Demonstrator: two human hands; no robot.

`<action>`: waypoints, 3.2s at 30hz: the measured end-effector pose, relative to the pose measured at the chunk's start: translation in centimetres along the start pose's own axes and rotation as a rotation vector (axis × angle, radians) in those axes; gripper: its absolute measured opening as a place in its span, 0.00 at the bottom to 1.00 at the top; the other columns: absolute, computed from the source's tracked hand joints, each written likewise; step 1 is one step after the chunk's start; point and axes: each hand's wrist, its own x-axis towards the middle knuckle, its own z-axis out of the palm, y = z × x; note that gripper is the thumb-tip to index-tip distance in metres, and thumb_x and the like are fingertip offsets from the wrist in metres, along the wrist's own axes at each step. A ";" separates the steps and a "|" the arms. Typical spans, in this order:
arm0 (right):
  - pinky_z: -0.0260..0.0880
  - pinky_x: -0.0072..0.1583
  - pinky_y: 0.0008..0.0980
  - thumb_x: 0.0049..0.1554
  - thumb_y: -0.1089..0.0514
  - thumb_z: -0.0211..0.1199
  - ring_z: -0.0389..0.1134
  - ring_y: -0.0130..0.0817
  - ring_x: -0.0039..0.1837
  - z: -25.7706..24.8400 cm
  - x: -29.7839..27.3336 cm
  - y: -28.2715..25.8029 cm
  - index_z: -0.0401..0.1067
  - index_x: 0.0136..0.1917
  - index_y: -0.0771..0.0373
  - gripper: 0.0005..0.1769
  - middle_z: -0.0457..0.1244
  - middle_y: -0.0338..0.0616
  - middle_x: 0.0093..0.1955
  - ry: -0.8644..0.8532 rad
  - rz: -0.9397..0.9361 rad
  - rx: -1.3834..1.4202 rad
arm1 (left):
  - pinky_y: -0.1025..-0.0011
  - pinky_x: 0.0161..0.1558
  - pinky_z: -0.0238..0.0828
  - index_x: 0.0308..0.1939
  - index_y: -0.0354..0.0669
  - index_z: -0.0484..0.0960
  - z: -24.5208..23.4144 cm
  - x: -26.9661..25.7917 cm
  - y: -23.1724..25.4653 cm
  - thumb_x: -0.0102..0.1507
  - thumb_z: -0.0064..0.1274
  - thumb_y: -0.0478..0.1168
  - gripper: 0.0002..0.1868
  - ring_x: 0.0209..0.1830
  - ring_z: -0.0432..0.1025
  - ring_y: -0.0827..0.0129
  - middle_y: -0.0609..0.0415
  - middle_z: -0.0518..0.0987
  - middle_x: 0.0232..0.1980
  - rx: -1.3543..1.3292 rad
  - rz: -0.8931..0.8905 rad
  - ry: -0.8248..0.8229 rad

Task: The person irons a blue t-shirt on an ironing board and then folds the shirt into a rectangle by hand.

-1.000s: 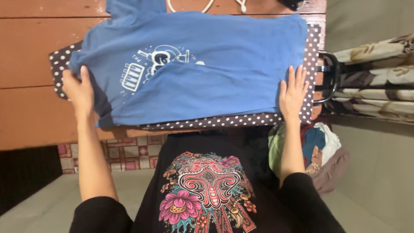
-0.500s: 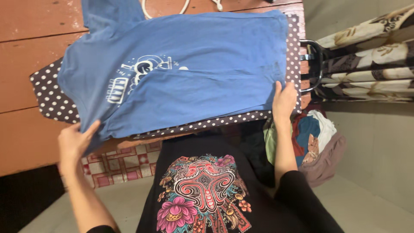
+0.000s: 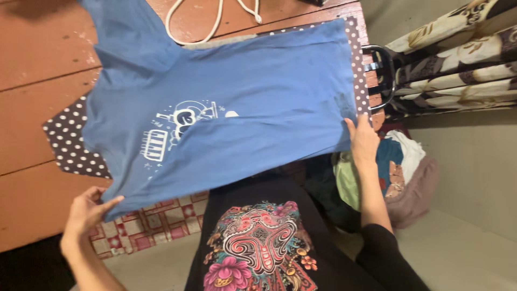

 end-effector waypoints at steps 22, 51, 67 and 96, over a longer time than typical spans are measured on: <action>0.41 0.79 0.59 0.67 0.57 0.58 0.43 0.52 0.86 2.2 9.1 -11.8 0.54 0.82 0.64 0.33 0.47 0.52 0.85 0.032 -0.355 0.183 | 0.44 0.79 0.40 0.74 0.34 0.64 12.4 3.8 27.1 0.68 0.57 0.48 0.36 0.84 0.50 0.54 0.44 0.60 0.81 0.390 0.891 0.420; 0.57 0.57 0.51 0.57 0.67 0.65 0.59 0.56 0.60 5.6 20.9 -14.3 0.68 0.57 0.63 0.15 0.59 0.55 0.56 0.079 -0.741 0.085 | 0.64 0.40 0.67 0.30 0.46 0.83 -14.3 17.8 22.4 0.54 0.60 0.36 0.02 0.35 0.74 0.62 0.56 0.78 0.30 1.125 0.839 0.997; 0.55 0.64 0.52 0.57 0.63 0.65 0.59 0.54 0.64 -0.3 6.8 -3.8 0.70 0.57 0.63 0.15 0.61 0.51 0.55 0.126 -0.494 -0.021 | 0.71 0.50 0.74 0.58 0.43 0.85 -5.8 -7.4 15.3 0.56 0.63 0.59 0.33 0.48 0.80 0.71 0.53 0.87 0.52 0.177 0.416 -0.513; 0.58 0.64 0.50 0.54 0.68 0.62 0.60 0.53 0.62 -2.5 5.1 -2.8 0.71 0.57 0.62 0.17 0.61 0.51 0.56 0.058 -0.478 0.109 | 0.78 0.38 0.63 0.52 0.29 0.81 3.9 12.6 8.7 0.74 0.64 0.48 0.20 0.36 0.66 0.80 0.60 0.77 0.41 -0.524 0.309 0.435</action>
